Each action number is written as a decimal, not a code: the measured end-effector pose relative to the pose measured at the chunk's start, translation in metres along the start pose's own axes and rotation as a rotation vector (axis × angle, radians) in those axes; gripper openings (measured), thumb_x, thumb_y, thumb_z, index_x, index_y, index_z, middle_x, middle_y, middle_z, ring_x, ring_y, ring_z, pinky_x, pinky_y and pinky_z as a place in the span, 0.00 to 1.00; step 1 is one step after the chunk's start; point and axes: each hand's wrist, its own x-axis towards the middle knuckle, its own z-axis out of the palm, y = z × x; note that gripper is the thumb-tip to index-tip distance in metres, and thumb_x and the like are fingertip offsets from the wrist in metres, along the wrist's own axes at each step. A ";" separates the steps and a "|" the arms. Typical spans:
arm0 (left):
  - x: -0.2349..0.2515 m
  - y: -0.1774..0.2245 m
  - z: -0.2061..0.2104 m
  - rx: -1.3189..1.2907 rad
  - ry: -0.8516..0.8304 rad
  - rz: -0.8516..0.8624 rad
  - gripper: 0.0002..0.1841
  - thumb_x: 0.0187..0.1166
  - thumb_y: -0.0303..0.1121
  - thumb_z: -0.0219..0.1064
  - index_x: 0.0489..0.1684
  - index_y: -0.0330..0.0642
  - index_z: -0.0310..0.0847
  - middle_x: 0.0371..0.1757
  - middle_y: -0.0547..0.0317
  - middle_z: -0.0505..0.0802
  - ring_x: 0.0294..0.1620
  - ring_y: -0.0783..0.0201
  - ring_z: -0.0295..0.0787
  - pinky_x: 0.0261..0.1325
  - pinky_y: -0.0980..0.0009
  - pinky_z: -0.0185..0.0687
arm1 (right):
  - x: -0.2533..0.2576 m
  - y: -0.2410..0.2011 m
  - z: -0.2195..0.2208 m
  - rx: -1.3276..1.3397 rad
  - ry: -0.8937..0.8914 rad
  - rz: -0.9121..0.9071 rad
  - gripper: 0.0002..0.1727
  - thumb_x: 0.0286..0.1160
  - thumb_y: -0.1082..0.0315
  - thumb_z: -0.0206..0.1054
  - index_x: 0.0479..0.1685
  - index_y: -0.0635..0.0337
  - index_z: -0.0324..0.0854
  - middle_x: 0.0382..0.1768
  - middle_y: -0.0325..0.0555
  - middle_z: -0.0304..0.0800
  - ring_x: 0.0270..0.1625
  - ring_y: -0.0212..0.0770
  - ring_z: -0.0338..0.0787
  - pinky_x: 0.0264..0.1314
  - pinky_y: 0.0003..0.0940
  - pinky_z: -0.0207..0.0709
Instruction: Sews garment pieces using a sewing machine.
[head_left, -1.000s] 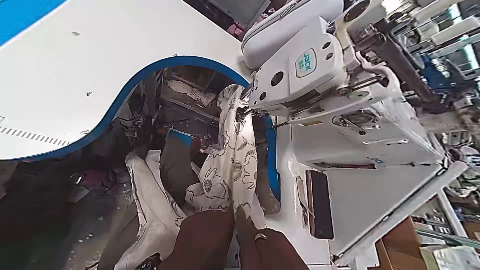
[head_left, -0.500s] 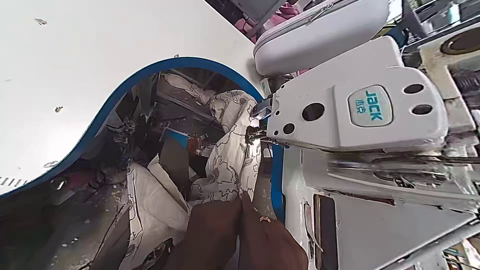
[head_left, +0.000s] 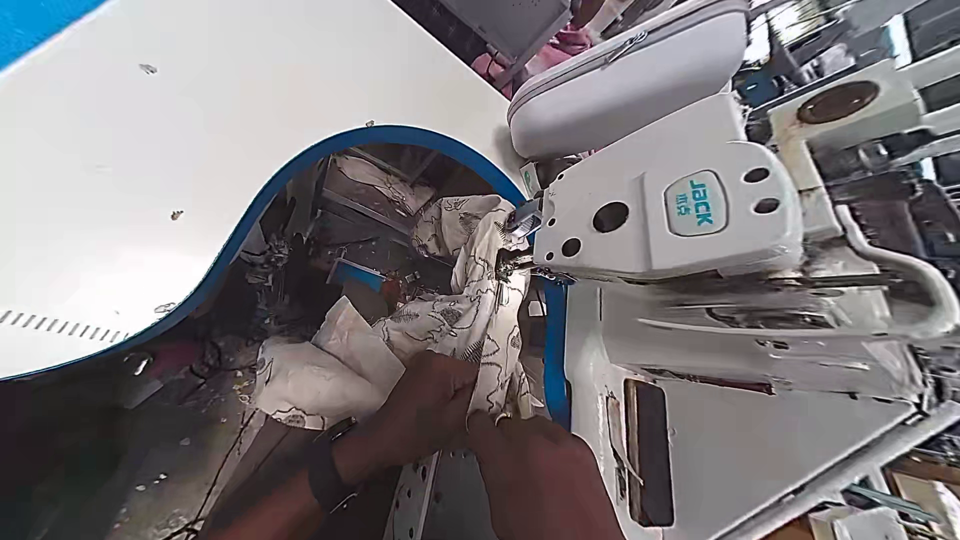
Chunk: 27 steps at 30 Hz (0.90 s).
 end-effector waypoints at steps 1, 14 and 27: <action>0.005 -0.005 0.002 -0.044 0.040 0.004 0.14 0.78 0.26 0.59 0.20 0.35 0.82 0.17 0.63 0.81 0.21 0.76 0.76 0.29 0.75 0.70 | 0.004 0.005 0.005 0.003 0.042 0.008 0.04 0.61 0.70 0.68 0.24 0.57 0.87 0.10 0.42 0.77 0.13 0.45 0.83 0.13 0.39 0.72; -0.037 0.043 0.023 0.581 0.071 0.013 0.10 0.74 0.29 0.61 0.35 0.36 0.89 0.11 0.55 0.81 0.12 0.56 0.81 0.17 0.59 0.74 | -0.069 -0.013 -0.020 0.224 -0.056 -0.036 0.09 0.71 0.72 0.67 0.25 0.62 0.88 0.17 0.50 0.86 0.22 0.50 0.90 0.24 0.45 0.80; -0.023 0.060 -0.004 0.512 -0.267 -0.110 0.32 0.67 0.27 0.70 0.76 0.26 0.72 0.12 0.53 0.81 0.14 0.48 0.83 0.21 0.51 0.79 | -0.039 -0.014 -0.016 0.150 -0.181 0.035 0.11 0.76 0.66 0.65 0.28 0.62 0.86 0.12 0.49 0.81 0.13 0.50 0.85 0.12 0.43 0.72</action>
